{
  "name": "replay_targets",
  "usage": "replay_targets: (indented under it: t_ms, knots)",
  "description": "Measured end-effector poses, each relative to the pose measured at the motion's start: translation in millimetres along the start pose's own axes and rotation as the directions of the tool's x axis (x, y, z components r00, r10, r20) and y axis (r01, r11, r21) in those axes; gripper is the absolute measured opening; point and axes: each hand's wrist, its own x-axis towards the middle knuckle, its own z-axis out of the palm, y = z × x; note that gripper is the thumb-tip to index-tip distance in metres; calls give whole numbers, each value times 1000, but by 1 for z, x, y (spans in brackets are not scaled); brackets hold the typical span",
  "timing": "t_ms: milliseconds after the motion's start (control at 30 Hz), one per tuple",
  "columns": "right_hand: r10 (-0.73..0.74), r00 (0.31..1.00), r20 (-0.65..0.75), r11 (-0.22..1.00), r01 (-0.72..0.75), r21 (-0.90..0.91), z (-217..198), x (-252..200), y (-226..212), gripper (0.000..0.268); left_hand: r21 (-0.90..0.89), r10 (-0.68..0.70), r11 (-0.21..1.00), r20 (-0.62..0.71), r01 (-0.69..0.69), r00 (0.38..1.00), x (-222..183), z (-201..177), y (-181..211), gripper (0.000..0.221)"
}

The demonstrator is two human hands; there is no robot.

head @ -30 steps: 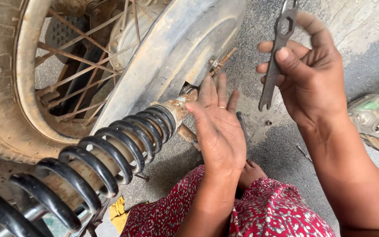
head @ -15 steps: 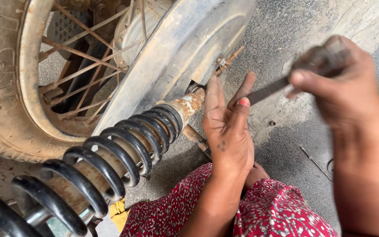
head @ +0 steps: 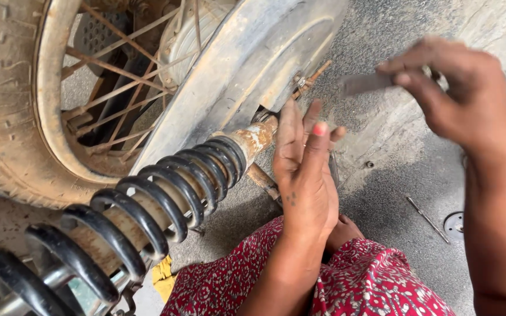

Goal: The person sits on the ground beside a motorcycle and works on the rear suspension area near the shock absorber. They use a wrench to loosen a bolt, remove small fasteners by hand, set parts on the ground, and continue working on the shock mount with the wrench.

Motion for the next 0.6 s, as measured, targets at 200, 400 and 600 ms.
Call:
replay_targets:
  t_ms: [200, 400, 600]
  knots:
    - [-524, 851, 27, 790, 498, -358, 16, 28, 35, 17, 10, 10, 1000, -8, -10, 1000, 2, -1, -1, 77]
    - [-650, 759, 31, 682, 600, -419, 17, 30, 43, 27, 26, 25, 999, -4, -25, 1000, 2, -3, -1, 77]
    - [-685, 728, 30, 613, 598, -516, 21, 39, 31, 29, 6, 37, 999, 13, -37, 999, 0, -2, 1, 80]
